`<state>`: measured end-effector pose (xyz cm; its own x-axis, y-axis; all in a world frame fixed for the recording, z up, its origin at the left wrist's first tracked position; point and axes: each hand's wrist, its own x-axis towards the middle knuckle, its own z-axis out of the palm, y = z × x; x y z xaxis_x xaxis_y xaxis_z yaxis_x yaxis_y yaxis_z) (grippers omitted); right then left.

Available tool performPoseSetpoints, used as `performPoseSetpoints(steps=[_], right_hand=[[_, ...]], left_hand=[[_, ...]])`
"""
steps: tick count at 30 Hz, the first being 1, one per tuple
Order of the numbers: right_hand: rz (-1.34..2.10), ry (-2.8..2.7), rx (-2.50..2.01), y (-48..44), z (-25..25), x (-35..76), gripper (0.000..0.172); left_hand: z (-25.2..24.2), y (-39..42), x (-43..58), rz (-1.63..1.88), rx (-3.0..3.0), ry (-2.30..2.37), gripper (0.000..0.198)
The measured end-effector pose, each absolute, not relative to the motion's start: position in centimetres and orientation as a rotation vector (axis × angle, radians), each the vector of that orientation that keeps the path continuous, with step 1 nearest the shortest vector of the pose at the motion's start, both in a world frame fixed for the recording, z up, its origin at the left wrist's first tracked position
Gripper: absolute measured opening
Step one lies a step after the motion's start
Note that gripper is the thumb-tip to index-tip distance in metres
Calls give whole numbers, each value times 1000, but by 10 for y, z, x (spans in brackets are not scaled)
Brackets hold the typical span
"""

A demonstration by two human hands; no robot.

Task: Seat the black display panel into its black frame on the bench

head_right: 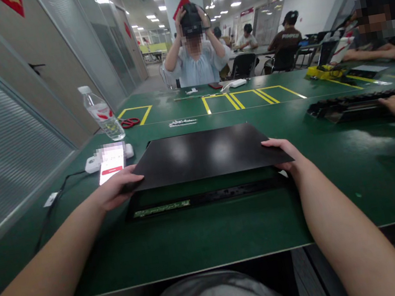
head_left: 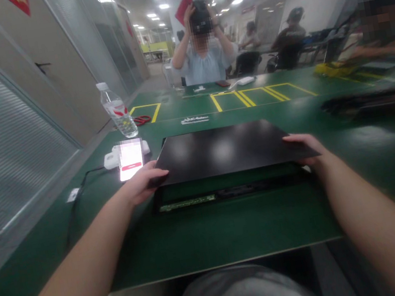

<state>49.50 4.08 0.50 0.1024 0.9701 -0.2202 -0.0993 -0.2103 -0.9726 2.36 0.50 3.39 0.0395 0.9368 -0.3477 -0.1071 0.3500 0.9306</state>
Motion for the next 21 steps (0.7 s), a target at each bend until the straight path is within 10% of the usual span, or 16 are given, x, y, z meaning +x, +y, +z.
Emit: performPoseSetpoints(steps=[21], right_hand=[[1349,-1097,-1315,30,21,474,48]], left_hand=[[37,10,20,1166,805,1445,29]])
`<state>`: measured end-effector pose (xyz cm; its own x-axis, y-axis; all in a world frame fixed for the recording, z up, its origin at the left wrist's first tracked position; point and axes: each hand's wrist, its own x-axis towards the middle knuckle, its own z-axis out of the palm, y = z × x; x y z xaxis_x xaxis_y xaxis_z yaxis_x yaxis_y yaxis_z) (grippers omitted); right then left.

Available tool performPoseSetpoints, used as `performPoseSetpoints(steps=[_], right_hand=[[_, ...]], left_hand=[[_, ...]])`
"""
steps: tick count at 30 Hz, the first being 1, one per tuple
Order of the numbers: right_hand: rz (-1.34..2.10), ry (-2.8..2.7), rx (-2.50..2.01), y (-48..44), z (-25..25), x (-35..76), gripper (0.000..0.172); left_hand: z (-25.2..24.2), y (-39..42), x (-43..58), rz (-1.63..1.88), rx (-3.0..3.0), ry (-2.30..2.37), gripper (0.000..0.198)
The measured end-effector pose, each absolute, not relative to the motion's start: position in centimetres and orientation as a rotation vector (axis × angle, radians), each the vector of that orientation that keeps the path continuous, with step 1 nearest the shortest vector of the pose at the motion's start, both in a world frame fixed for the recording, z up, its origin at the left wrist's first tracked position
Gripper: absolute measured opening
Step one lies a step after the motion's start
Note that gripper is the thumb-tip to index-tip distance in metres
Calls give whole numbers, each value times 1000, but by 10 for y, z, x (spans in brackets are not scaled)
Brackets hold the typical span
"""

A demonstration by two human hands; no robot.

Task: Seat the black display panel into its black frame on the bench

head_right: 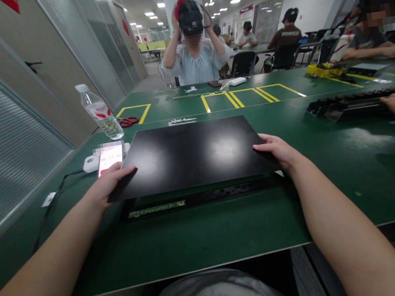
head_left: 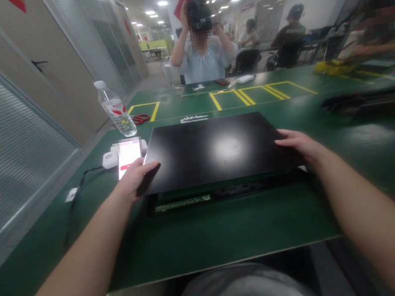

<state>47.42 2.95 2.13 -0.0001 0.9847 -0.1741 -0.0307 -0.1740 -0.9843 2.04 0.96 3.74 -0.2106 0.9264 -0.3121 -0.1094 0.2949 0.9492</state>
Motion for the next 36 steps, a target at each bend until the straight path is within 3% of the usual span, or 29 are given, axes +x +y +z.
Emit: performPoseSetpoints(steps=[13,21,27,33,36], right_hand=[[1277,-1046,-1273,35,18,475,33],[1119,-915,-1445,37,20,476,53],[1011,-959,-1538,38,19,480,55],[904,-1019,-1581,43,14,488,41],[863,-1062,-1614,45,10,489,43]], left_hand=[[43,12,12,1306,814,1384,31],[42,10,18,1301,804,1453,30],[35,8,27,1265,815,1496,35],[30,8,29,1187,873,1555,31],[28,8,28,1162,890,1557,31]])
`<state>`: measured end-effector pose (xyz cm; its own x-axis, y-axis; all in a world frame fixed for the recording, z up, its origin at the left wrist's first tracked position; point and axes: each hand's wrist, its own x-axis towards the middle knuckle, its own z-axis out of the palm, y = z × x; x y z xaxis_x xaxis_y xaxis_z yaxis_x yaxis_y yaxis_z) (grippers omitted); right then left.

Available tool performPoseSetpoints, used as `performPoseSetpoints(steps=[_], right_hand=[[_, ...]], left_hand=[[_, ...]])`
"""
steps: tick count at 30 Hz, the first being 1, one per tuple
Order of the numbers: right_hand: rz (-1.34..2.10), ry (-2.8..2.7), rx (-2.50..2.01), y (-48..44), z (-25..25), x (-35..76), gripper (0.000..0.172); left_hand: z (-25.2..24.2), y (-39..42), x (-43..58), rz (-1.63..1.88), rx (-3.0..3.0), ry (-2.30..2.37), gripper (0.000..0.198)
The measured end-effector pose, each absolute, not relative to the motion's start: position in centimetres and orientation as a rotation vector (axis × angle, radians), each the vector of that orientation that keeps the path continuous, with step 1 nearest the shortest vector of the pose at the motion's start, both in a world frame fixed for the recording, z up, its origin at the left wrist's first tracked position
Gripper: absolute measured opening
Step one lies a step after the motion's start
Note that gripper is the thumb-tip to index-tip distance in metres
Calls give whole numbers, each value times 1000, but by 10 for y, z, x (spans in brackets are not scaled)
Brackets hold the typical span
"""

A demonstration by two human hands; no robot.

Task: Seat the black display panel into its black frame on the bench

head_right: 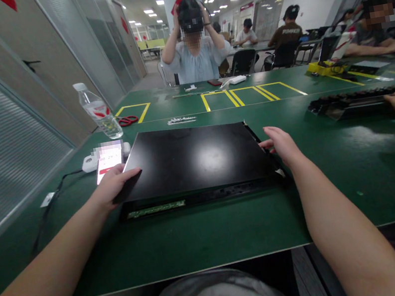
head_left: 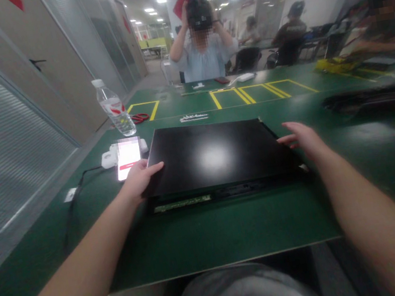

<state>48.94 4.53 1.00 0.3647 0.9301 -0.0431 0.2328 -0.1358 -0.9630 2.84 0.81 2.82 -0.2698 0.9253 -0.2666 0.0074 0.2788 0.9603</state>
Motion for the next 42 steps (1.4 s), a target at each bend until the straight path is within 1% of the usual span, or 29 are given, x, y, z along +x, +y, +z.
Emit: performPoseSetpoints(steps=[3,5,9,17,24,29,34,39,42], right_hand=[[830,-1083,-1637,47,7,488,53],[804,-1085,-1642,48,5,487,56],[779,-1065,-1631,49,4,486,54],[734,-1041,-1633,47,5,486,56],[700,-1082,-1672,48,2,487,58],[684,-1101,-1694,49,2,487,58],[664,-1115,-1746,50,4,486,56],[700,-1131,-1725,53,-1,490,52],[695,-1148,-1746,54,-2,491,52]], left_hand=[[27,8,27,1137,892,1550,34],[27,9,26,1121,892,1554,36],[25,9,25,1094,907,1535,32],[25,9,28,1047,990,1572,28],[30,7,32,1029,983,1601,16],[29,7,34,1037,972,1568,17],[31,8,35,1072,918,1578,8],[34,11,34,1131,780,1587,16],[35,11,34,1141,727,1586,17]])
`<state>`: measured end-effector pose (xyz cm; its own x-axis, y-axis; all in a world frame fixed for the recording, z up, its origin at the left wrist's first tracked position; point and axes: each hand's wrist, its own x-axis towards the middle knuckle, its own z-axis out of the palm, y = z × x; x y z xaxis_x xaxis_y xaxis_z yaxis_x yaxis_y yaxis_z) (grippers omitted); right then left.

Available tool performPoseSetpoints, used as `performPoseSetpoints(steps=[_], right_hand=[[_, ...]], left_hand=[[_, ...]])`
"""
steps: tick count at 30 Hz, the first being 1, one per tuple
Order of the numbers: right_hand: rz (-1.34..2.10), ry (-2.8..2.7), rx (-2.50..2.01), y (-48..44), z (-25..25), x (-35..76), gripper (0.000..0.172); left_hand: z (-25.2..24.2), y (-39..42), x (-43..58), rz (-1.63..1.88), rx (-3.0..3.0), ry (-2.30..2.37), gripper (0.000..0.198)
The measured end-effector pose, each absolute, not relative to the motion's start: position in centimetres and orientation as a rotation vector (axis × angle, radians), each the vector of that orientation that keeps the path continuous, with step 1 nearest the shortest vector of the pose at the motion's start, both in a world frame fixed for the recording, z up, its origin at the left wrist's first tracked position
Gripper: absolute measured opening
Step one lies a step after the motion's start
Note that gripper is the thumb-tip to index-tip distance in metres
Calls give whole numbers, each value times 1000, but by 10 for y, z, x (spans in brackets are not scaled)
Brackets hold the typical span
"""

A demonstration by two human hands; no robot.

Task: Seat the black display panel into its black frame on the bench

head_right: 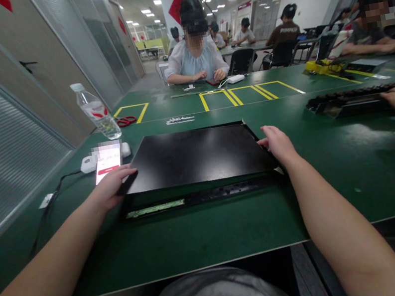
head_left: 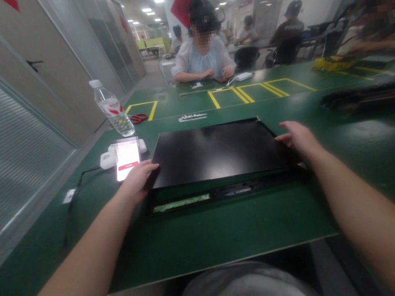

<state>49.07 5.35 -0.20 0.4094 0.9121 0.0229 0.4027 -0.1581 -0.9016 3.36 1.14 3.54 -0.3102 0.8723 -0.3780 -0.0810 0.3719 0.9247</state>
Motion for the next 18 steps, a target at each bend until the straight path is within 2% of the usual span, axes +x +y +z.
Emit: performPoseSetpoints(steps=[18], right_hand=[[608,-1211,-1822,53,-3,494,50]], left_hand=[[36,8,35,1095,798,1551,15]])
